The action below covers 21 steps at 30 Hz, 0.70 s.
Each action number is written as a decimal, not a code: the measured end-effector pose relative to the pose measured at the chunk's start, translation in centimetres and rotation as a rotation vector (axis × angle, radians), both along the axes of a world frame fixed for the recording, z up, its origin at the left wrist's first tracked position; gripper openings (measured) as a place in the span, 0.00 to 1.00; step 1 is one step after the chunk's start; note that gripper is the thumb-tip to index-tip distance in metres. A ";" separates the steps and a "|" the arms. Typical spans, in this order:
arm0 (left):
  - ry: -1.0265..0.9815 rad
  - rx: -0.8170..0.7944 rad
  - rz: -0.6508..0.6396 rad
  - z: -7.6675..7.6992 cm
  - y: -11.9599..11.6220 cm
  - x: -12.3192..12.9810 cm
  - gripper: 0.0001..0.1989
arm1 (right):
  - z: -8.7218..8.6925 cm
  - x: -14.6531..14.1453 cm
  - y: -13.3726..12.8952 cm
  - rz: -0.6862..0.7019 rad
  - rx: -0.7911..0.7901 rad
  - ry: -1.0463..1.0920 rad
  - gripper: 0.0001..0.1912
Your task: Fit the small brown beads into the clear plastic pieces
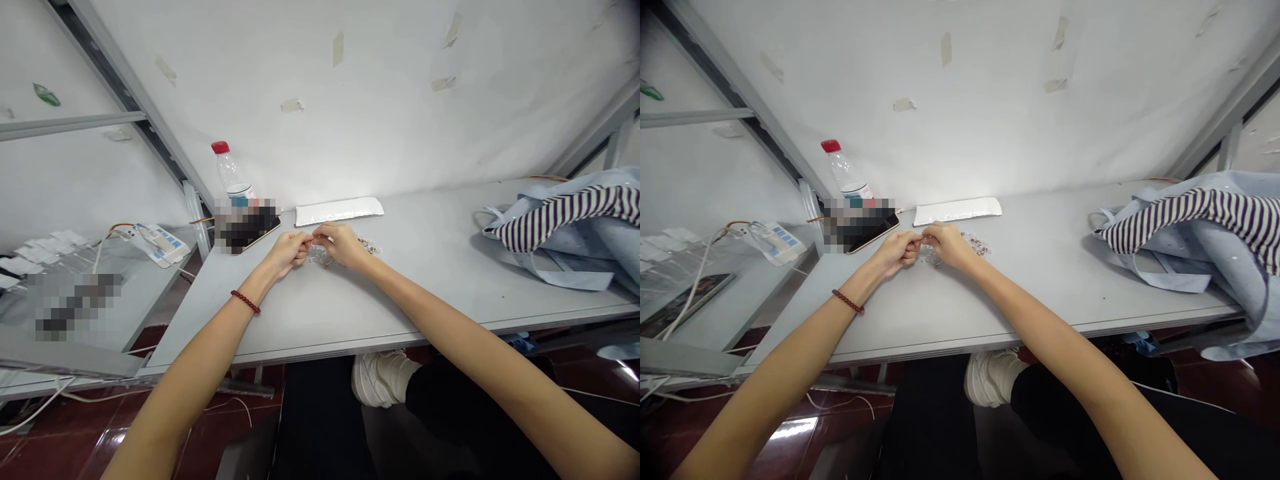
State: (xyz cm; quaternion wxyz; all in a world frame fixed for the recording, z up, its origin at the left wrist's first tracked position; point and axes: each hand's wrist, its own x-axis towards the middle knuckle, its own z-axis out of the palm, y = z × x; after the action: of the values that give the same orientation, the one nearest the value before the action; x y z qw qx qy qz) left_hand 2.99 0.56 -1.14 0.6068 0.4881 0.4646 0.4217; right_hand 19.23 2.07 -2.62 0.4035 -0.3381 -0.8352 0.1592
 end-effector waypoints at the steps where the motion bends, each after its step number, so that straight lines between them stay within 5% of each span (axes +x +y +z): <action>1: -0.035 -0.003 0.019 0.2 -0.1 0.1 0.16 | 0.1 0.0 0.1 -0.005 0.001 0.005 0.11; 7: -0.204 -0.042 0.066 0.9 -0.2 0.1 0.15 | 0.1 0.6 0.9 -0.103 -0.048 -0.060 0.08; 14: 0.002 0.044 0.142 0.2 -0.2 0.0 0.15 | -0.5 1.2 1.1 -0.131 -0.077 -0.243 0.10; 17: 0.092 0.090 0.181 0.0 -0.4 0.0 0.16 | 0.7 1.0 0.0 -0.142 -0.027 -0.291 0.10; 21: 0.178 0.132 0.212 -0.4 -0.6 0.1 0.16 | 4.1 0.8 -3.9 -0.028 0.224 -0.343 0.15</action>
State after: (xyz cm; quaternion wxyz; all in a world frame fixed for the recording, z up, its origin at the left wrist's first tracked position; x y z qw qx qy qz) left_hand 3.05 -0.04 -1.53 0.4818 0.5104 0.5368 0.4681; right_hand 20.06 -1.84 1.51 0.2928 -0.3248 -0.8993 0.0000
